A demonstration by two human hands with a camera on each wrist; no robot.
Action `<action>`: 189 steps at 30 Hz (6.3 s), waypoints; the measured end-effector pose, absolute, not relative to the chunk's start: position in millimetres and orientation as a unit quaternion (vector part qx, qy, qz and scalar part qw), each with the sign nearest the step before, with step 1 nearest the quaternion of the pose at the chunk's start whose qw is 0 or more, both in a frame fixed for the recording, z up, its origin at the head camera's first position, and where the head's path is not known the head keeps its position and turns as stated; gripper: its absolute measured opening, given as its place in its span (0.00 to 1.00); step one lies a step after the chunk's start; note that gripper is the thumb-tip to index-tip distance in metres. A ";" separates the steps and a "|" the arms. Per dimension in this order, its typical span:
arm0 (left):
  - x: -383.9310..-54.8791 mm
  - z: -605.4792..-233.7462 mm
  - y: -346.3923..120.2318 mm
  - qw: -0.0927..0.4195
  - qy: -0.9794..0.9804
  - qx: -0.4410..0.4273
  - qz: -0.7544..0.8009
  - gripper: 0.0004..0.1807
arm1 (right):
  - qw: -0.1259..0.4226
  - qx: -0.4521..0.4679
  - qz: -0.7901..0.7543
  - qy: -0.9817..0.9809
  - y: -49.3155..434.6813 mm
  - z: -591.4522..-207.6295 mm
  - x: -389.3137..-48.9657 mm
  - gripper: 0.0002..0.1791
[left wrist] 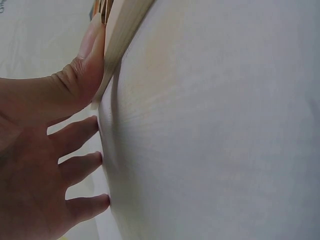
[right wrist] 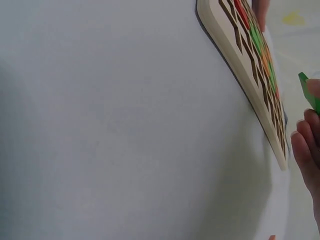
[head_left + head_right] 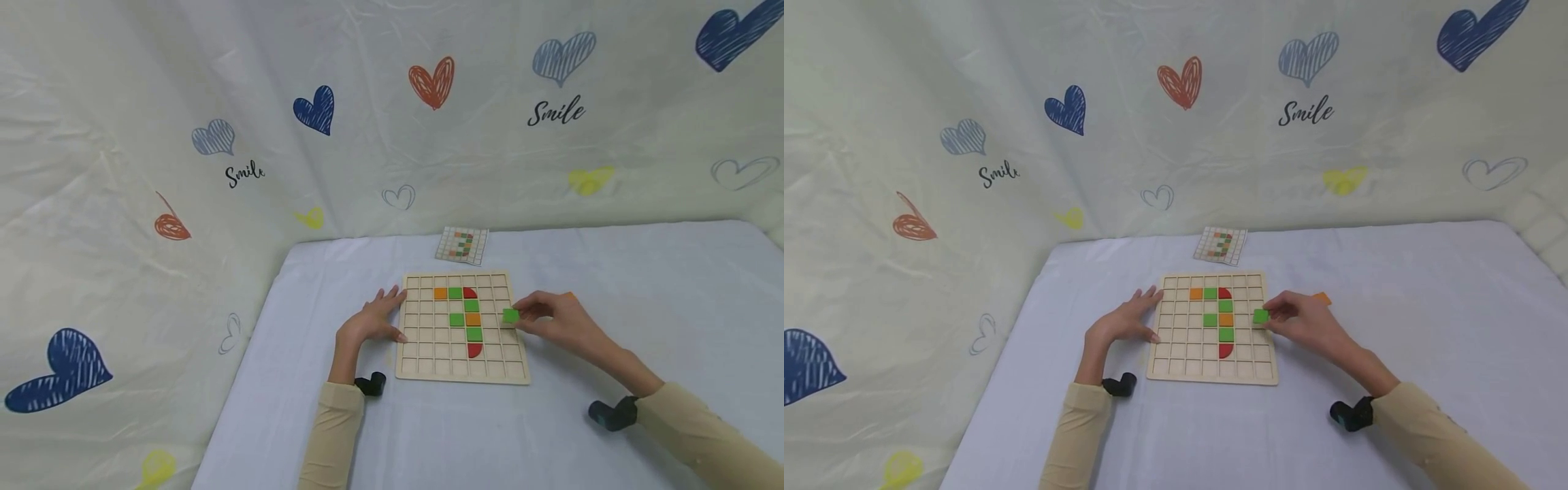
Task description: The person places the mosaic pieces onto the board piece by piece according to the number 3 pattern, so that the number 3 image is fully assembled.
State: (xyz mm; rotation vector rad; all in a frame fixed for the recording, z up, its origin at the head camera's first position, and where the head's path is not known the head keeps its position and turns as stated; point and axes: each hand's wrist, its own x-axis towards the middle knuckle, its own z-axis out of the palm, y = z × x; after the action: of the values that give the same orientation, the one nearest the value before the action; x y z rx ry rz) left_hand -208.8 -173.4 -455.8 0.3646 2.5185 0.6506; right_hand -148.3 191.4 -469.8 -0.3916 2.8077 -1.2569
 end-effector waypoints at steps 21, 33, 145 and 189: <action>-210.1 -457.1 -174.2 0.255 0.928 0.139 0.234 0.57 | 0.047 -0.213 -0.381 0.898 155.4 -472.6 -148.3 0.14; -208.5 -455.8 -173.7 0.255 0.928 0.140 0.232 0.56 | 0.073 -0.280 -0.376 0.881 128.6 -472.3 -148.1 0.12; -207.3 -456.4 -173.2 0.253 0.929 0.143 0.229 0.55 | -0.062 -0.159 -0.163 0.972 241.7 -484.4 -169.4 0.10; -208.7 -457.3 -174.3 0.254 0.928 0.144 0.231 0.56 | 0.085 -0.149 -0.385 0.907 211.1 -465.6 -158.2 0.13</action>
State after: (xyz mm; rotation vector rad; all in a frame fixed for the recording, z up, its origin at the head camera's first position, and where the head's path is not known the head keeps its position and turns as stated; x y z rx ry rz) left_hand -208.7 -174.3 -457.3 0.3915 2.5228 0.6271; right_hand -158.2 211.1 -465.6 -0.4441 2.7040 -1.1465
